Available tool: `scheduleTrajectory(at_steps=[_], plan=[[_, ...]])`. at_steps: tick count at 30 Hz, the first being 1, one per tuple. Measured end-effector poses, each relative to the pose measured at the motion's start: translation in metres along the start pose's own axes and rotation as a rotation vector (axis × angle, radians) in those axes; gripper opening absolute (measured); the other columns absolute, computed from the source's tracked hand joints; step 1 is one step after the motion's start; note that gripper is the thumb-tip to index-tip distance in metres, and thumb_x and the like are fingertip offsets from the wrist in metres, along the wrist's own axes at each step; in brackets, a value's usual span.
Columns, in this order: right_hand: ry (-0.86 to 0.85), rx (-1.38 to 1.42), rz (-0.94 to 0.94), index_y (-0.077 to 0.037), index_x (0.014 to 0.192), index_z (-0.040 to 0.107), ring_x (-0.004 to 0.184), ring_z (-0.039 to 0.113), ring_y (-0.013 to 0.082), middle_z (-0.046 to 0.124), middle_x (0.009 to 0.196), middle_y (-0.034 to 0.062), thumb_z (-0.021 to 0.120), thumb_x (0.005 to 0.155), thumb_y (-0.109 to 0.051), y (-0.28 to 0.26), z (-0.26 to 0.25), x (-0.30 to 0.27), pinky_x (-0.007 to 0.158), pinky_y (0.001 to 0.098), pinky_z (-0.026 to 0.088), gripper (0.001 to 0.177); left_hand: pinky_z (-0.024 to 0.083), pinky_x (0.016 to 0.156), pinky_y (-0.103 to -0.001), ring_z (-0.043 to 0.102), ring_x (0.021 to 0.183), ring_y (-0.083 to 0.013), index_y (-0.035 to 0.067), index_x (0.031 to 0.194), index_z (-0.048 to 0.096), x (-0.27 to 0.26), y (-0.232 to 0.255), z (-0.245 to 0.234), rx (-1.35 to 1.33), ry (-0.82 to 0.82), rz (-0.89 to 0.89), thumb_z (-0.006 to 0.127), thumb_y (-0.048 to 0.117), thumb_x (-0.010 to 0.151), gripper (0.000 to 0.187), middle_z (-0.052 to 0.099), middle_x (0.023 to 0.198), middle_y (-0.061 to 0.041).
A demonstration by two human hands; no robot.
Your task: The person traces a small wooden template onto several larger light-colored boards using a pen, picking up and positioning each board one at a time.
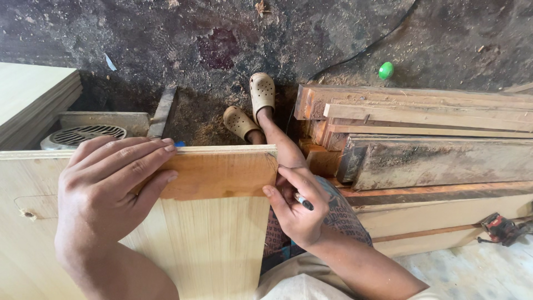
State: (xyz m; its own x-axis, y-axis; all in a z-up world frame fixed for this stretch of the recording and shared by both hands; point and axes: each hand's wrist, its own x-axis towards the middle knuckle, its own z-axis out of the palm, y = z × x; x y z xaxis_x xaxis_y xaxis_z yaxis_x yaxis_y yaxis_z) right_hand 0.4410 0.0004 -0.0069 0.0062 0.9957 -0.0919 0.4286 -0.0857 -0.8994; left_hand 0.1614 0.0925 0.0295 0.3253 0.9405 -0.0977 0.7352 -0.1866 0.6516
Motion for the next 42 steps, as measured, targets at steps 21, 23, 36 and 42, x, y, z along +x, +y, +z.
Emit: scheduleTrajectory(at_steps=[21,23,36,42], plan=[[-0.012,-0.012,-0.066,0.006,0.12,0.068,0.072,0.062,0.0111,0.066,0.091,0.0086,0.083,0.088,0.002,0.004,0.001,-0.003,0.061,0.0239,0.049,0.035,0.054,0.087,-0.038,0.073,0.1,-0.0233,0.002,0.098,0.078,0.003,0.001,-0.001,-0.021,-0.006,0.0,0.084,0.011,0.077,0.024,0.077,0.104,-0.009],[-0.02,0.015,-0.053,0.007,0.122,0.067,0.072,0.063,0.011,0.066,0.092,0.0096,0.081,0.089,0.003,0.006,0.001,-0.004,0.061,0.0235,0.05,0.036,0.054,0.087,-0.038,0.073,0.1,-0.0234,0.002,0.098,0.078,0.003,0.001,-0.001,-0.018,-0.008,-0.001,0.084,0.01,0.078,0.023,0.077,0.104,-0.009],[-0.011,0.01,-0.054,0.006,0.121,0.068,0.07,0.065,0.0082,0.068,0.096,0.0099,0.083,0.085,0.007,0.01,0.0,-0.016,0.058,0.0201,0.049,0.038,0.054,0.088,-0.038,0.074,0.1,-0.0232,0.003,0.099,0.078,0.004,0.002,-0.001,-0.009,-0.015,-0.009,0.084,0.01,0.078,0.023,0.077,0.103,-0.009],[0.0,0.003,-0.051,0.005,0.12,0.069,0.071,0.065,0.01,0.068,0.095,0.0103,0.082,0.085,0.007,0.008,0.001,-0.015,0.059,0.0214,0.05,0.037,0.054,0.088,-0.038,0.074,0.1,-0.0234,0.002,0.098,0.078,0.003,0.001,-0.001,-0.026,-0.004,-0.01,0.084,0.009,0.077,0.023,0.077,0.103,-0.009]])
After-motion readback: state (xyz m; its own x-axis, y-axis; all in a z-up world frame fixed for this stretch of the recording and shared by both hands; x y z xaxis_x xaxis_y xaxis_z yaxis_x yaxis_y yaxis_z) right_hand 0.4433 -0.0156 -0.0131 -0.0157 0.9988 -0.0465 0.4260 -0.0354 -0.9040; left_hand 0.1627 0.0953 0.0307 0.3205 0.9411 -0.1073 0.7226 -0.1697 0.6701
